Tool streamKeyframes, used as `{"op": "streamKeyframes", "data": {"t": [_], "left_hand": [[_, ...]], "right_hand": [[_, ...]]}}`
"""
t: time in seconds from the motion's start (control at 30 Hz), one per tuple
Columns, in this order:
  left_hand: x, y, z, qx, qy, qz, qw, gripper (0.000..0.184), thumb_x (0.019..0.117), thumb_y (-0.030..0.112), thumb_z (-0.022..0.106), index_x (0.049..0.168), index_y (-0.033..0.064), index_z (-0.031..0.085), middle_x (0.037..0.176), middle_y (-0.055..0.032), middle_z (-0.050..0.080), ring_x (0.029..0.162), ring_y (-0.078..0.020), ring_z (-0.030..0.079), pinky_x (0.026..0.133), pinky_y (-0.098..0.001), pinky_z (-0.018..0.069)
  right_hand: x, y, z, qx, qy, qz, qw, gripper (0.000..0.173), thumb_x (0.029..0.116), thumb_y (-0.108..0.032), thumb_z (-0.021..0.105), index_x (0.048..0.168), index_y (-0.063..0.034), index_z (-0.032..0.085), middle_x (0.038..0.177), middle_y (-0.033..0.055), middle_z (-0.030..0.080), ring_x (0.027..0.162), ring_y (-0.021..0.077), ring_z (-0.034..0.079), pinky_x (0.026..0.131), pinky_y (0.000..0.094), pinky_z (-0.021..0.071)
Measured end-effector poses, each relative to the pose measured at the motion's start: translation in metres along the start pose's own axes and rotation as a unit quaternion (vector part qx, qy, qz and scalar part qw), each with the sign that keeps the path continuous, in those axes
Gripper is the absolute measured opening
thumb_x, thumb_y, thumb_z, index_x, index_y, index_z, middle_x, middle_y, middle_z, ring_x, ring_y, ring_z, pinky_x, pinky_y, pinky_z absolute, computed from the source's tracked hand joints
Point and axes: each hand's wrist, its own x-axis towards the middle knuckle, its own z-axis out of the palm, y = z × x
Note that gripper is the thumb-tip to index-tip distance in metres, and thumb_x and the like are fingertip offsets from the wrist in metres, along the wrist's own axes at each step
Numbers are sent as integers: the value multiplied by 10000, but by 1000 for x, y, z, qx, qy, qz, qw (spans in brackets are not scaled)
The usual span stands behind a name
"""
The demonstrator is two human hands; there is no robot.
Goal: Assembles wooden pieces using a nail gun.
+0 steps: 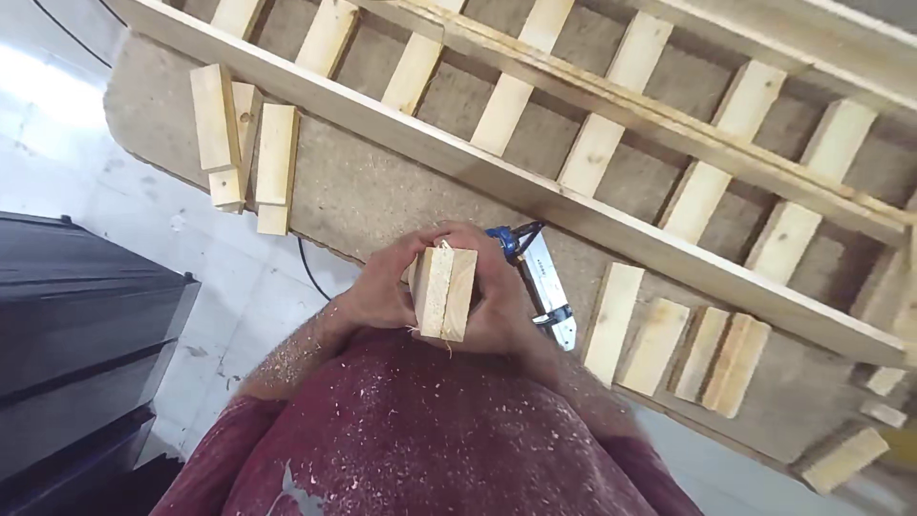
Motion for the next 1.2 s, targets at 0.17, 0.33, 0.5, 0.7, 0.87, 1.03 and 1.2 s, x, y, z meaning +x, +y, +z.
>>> {"op": "streamKeyframes", "data": {"t": [0.17,0.33,0.5,0.7,0.87,1.03,1.2], "left_hand": [[-4,1,3,6,1,-23,1000,914,735,530,845,1335,-92,547,1300,-148,649,1231,-85,599,1071,-270,490],[-6,1,6,36,3,-38,999,908,701,525,852,1307,-91,575,1293,-161,661,1223,-98,613,1063,-274,495],[-7,7,8,89,14,-87,992,847,635,416,873,1286,-54,603,1210,-150,690,1124,-132,660,973,-330,552],[-2,-5,-5,267,79,29,960,757,709,325,904,1290,-41,584,1295,-225,656,1246,-335,618,1078,-503,501],[-7,-13,-5,432,91,21,897,709,730,356,894,1294,35,607,1306,-175,664,1237,-346,619,1084,-550,465],[-41,-10,-45,473,1,-80,878,791,753,535,837,1328,47,599,1320,-198,636,1218,-389,604,1016,-602,475],[-76,1,-75,494,-37,-118,861,839,759,648,768,1318,46,601,1308,-188,640,1205,-375,610,1047,-574,449]], "right_hand": [[-4,4,0,21,-13,14,1000,844,689,-407,919,1329,-15,531,1387,188,585,1326,277,558,1092,458,513],[-7,8,-2,-5,-29,20,999,834,717,-435,890,1337,-11,527,1387,187,589,1319,260,566,1085,443,516],[-7,4,-5,-25,-54,55,997,943,700,-509,885,1402,-15,493,1483,179,527,1388,268,508,1123,461,483],[-12,-18,-12,-12,-47,206,977,1006,784,-753,705,1459,-42,476,1218,22,701,1085,61,684,913,327,620],[-10,8,10,-82,26,281,956,365,952,-406,670,1126,-86,680,861,-21,731,764,50,706,689,318,622],[-31,29,-16,110,82,286,948,316,909,-238,713,1153,-49,647,946,24,760,845,129,746,756,367,651],[-51,46,-27,252,91,277,923,280,912,-190,687,1172,-95,649,962,19,756,843,129,737,764,355,640]]}}
